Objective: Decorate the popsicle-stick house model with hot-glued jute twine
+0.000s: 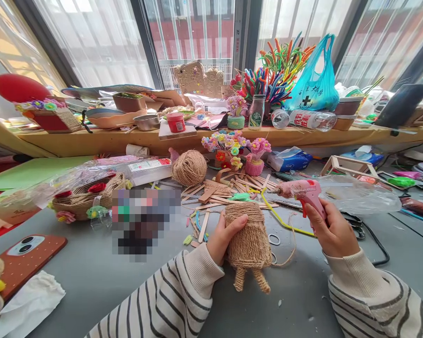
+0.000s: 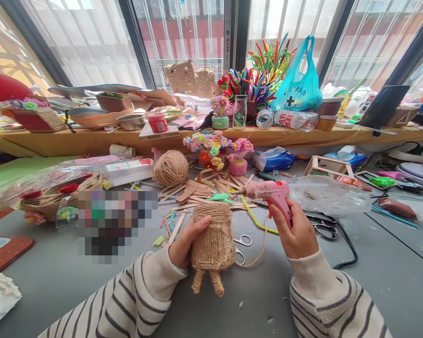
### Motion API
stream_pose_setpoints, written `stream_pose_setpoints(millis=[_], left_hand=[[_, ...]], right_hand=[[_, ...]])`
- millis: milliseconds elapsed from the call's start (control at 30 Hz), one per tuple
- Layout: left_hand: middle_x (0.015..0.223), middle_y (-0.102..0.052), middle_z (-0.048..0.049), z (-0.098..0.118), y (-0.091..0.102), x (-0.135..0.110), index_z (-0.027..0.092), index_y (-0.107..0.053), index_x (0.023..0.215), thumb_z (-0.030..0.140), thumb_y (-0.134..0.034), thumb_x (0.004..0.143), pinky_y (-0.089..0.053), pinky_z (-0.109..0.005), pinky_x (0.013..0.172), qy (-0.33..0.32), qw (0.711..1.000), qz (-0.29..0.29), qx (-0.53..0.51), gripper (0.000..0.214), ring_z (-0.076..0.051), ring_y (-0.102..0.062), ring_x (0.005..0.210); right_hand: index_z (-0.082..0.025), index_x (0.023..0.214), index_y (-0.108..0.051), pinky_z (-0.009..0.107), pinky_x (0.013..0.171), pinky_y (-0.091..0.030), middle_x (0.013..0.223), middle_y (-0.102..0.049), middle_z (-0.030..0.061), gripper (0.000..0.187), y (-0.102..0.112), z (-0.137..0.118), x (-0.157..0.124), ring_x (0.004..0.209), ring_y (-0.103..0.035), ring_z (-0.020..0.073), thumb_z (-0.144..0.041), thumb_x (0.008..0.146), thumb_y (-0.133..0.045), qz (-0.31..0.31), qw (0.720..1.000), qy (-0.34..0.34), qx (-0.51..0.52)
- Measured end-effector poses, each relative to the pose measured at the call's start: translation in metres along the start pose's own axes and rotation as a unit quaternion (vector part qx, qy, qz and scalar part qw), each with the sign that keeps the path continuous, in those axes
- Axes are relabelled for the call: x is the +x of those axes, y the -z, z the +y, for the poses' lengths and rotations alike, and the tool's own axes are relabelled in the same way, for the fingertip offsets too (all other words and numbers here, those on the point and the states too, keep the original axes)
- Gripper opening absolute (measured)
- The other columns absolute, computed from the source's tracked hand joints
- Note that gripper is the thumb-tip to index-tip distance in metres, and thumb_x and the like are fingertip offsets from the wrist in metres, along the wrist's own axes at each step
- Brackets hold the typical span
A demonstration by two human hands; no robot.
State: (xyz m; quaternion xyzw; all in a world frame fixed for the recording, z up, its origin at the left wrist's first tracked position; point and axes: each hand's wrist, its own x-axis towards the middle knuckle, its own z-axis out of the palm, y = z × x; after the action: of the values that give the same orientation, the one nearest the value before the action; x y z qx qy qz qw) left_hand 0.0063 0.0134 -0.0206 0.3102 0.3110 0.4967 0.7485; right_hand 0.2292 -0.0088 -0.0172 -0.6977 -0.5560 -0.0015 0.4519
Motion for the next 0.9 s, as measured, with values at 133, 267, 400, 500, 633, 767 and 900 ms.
stream_pose_setpoints(millis=[133, 267, 400, 500, 633, 767, 900], left_hand=[[0.099, -0.07, -0.0072, -0.001, 0.001, 0.001, 0.018, -0.057, 0.106, 0.028, -0.075, 0.066, -0.053, -0.031, 0.081, 0.008, 1.0, 0.003, -0.01, 0.045, -0.025, -0.066, 0.096], [0.099, -0.07, -0.0073, -0.001, 0.001, 0.002, 0.019, -0.057, 0.104, 0.03, -0.077, 0.064, -0.052, -0.032, 0.083, 0.003, 1.0, 0.006, -0.001, 0.046, -0.025, -0.065, 0.098], [0.104, -0.068, -0.009, -0.001, 0.001, 0.002, 0.018, -0.057, 0.103, 0.032, -0.078, 0.063, -0.049, -0.033, 0.087, -0.008, 1.0, 0.006, 0.021, 0.047, -0.026, -0.063, 0.101], [0.105, -0.067, -0.0096, 0.0, 0.0, 0.001, 0.017, -0.058, 0.104, 0.031, -0.078, 0.063, -0.048, -0.033, 0.089, -0.008, 1.0, 0.011, 0.024, 0.048, -0.025, -0.062, 0.102], [0.105, -0.067, -0.0106, 0.002, -0.001, 0.0, 0.017, -0.057, 0.104, 0.033, -0.077, 0.063, -0.048, -0.036, 0.089, -0.005, 1.0, 0.009, 0.029, 0.048, -0.027, -0.062, 0.102], [0.104, -0.067, -0.0106, 0.002, -0.001, 0.0, 0.017, -0.057, 0.103, 0.033, -0.077, 0.063, -0.048, -0.037, 0.088, -0.004, 1.0, 0.006, 0.031, 0.048, -0.027, -0.062, 0.101], [0.108, -0.066, -0.0111, 0.002, -0.001, 0.0, 0.017, -0.055, 0.106, 0.033, -0.078, 0.062, -0.046, -0.035, 0.09, -0.006, 0.999, 0.005, 0.039, 0.052, -0.027, -0.061, 0.103]], right_hand=[[-0.017, 0.102, -0.058, 0.034, 0.064, -0.046, 0.079, -0.062, 0.0076, 0.073, 0.004, -0.01, -0.004, 0.066, -0.056, 0.0214, -0.079, 0.066, -0.043, 0.02, 0.999, -0.022, -0.028], [-0.015, 0.105, -0.058, 0.039, 0.07, -0.046, 0.092, -0.064, 0.0146, 0.079, 0.006, -0.015, -0.007, 0.078, -0.06, 0.028, -0.081, 0.066, -0.038, 0.06, 0.997, -0.008, -0.05], [-0.016, 0.103, -0.058, 0.039, 0.067, -0.047, 0.086, -0.064, 0.0136, 0.074, 0.007, -0.017, -0.008, 0.073, -0.06, 0.0273, -0.078, 0.067, -0.04, 0.067, 0.996, -0.004, -0.052], [-0.017, 0.1, -0.058, 0.038, 0.062, -0.046, 0.078, -0.063, 0.0108, 0.07, 0.007, -0.018, -0.008, 0.065, -0.058, 0.0245, -0.077, 0.067, -0.042, 0.067, 0.996, -0.006, -0.051], [-0.019, 0.098, -0.055, 0.036, 0.062, -0.046, 0.079, -0.062, 0.01, 0.067, 0.008, -0.018, -0.008, 0.066, -0.058, 0.0243, -0.077, 0.066, -0.044, 0.068, 0.997, -0.006, -0.042], [-0.018, 0.098, -0.054, 0.035, 0.062, -0.045, 0.079, -0.061, 0.0096, 0.069, 0.009, -0.02, -0.008, 0.064, -0.056, 0.0229, -0.078, 0.066, -0.042, 0.066, 0.997, -0.009, -0.038], [-0.016, 0.096, -0.055, 0.034, 0.058, -0.044, 0.068, -0.056, 0.0063, 0.073, 0.01, -0.023, -0.008, 0.056, -0.051, 0.0192, -0.08, 0.064, -0.041, 0.058, 0.997, -0.016, -0.039]])
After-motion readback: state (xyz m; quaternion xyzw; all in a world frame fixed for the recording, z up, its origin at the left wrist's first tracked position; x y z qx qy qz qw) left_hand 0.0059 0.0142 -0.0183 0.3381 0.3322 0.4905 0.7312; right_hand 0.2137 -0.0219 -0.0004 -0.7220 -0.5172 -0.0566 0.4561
